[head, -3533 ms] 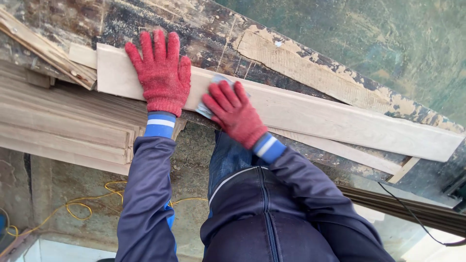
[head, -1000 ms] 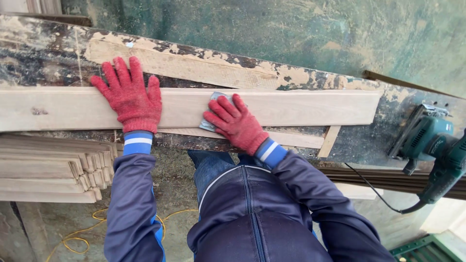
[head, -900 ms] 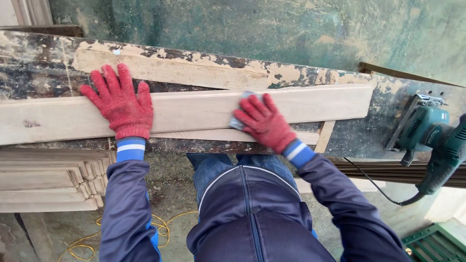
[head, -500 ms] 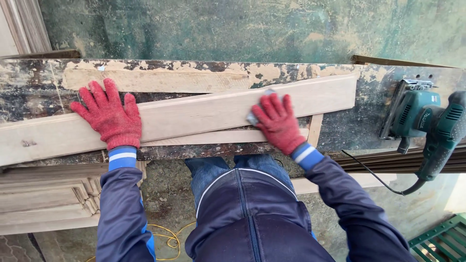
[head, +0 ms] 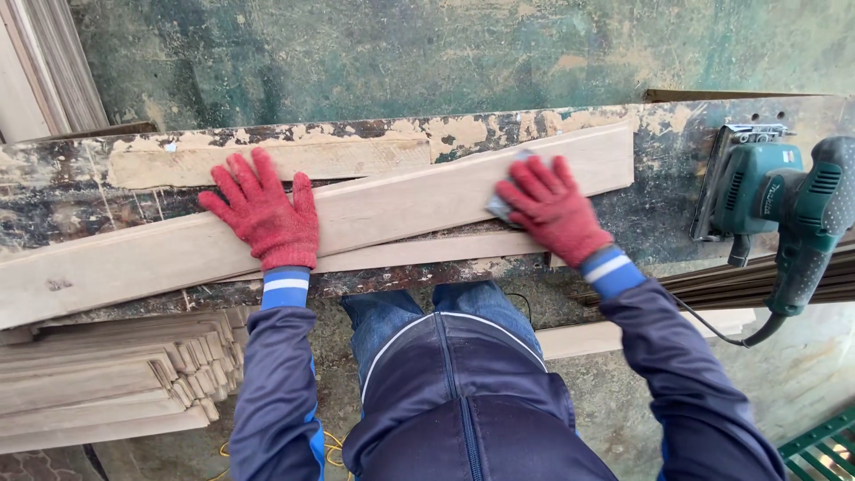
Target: The person is manually sanding a wooden plank using a sanding block.
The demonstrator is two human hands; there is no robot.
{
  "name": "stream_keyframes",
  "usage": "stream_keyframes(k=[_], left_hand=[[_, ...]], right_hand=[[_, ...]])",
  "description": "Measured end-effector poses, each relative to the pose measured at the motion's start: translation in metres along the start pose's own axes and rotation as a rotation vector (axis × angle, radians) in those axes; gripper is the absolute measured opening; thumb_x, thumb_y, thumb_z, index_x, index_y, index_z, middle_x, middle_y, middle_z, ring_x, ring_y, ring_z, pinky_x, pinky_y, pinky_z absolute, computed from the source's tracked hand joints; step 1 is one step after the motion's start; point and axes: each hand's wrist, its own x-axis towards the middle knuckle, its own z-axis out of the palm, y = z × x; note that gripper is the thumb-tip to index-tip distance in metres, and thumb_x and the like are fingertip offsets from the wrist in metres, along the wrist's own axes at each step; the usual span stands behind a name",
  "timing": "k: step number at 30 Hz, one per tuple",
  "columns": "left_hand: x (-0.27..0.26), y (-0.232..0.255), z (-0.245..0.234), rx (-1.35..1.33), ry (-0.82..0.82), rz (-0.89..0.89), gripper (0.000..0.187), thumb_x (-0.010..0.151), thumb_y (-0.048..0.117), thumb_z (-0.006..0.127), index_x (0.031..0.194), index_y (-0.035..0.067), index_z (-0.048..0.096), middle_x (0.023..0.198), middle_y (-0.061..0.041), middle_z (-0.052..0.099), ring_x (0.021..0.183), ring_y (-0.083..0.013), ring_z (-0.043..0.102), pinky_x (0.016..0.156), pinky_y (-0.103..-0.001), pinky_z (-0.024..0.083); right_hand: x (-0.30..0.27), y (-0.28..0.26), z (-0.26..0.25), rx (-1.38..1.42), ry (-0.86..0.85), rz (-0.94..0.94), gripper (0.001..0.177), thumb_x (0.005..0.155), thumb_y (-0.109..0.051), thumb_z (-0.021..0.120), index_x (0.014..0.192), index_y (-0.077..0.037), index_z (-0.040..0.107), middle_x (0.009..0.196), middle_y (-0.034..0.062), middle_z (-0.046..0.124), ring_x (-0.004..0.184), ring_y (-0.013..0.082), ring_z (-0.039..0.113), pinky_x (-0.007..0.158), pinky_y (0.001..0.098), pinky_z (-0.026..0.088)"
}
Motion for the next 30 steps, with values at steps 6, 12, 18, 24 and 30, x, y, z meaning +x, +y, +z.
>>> stream_keyframes(k=[6,12,18,24,30], left_hand=[[0.001,-0.003,-0.001,0.007,-0.044,0.041,0.07,0.104,0.048,0.064,0.156,0.003,0.055,0.156,-0.035,0.045,0.148,-0.0536,0.028,0.115,-0.075,0.014],[0.0,-0.009,0.008,0.002,0.027,0.087,0.071,0.101,0.047,0.068,0.153,0.0,0.06,0.153,-0.037,0.049,0.144,-0.0558,0.035,0.113,-0.075,0.017],[-0.001,-0.008,0.002,0.013,-0.016,0.075,0.07,0.104,0.046,0.066,0.156,-0.001,0.06,0.155,-0.038,0.05,0.146,-0.0543,0.033,0.115,-0.071,0.017],[0.001,-0.004,-0.007,-0.063,0.012,0.138,0.065,0.105,0.032,0.067,0.153,-0.01,0.054,0.154,-0.041,0.045,0.14,-0.0625,0.034,0.111,-0.076,0.013],[0.002,-0.005,-0.007,-0.05,0.047,0.173,0.063,0.102,0.027,0.073,0.15,-0.009,0.055,0.151,-0.041,0.046,0.136,-0.0612,0.038,0.108,-0.076,0.018]], right_hand=[[-0.019,0.037,0.0,-0.026,-0.018,0.004,0.055,0.096,-0.062,0.053,0.144,-0.037,0.06,0.149,0.0058,0.059,0.143,0.0323,0.05,0.124,0.0589,0.031],[0.081,-0.11,0.019,0.242,0.141,-0.183,0.059,0.091,-0.063,0.059,0.147,-0.044,0.053,0.163,-0.0038,0.042,0.154,0.0247,0.031,0.126,0.0572,0.023],[0.011,-0.019,0.014,0.185,0.09,0.034,0.052,0.101,-0.063,0.045,0.149,-0.045,0.054,0.158,-0.003,0.051,0.151,0.0233,0.037,0.126,0.0519,0.023],[-0.071,0.071,-0.018,0.219,-0.064,0.377,0.063,0.092,-0.029,0.071,0.152,-0.02,0.057,0.166,0.011,0.041,0.155,0.0356,0.031,0.128,0.0589,0.018],[-0.047,0.048,-0.015,0.182,-0.048,0.196,0.062,0.09,-0.036,0.069,0.15,-0.024,0.056,0.164,0.0055,0.043,0.153,0.033,0.034,0.126,0.0572,0.026]])
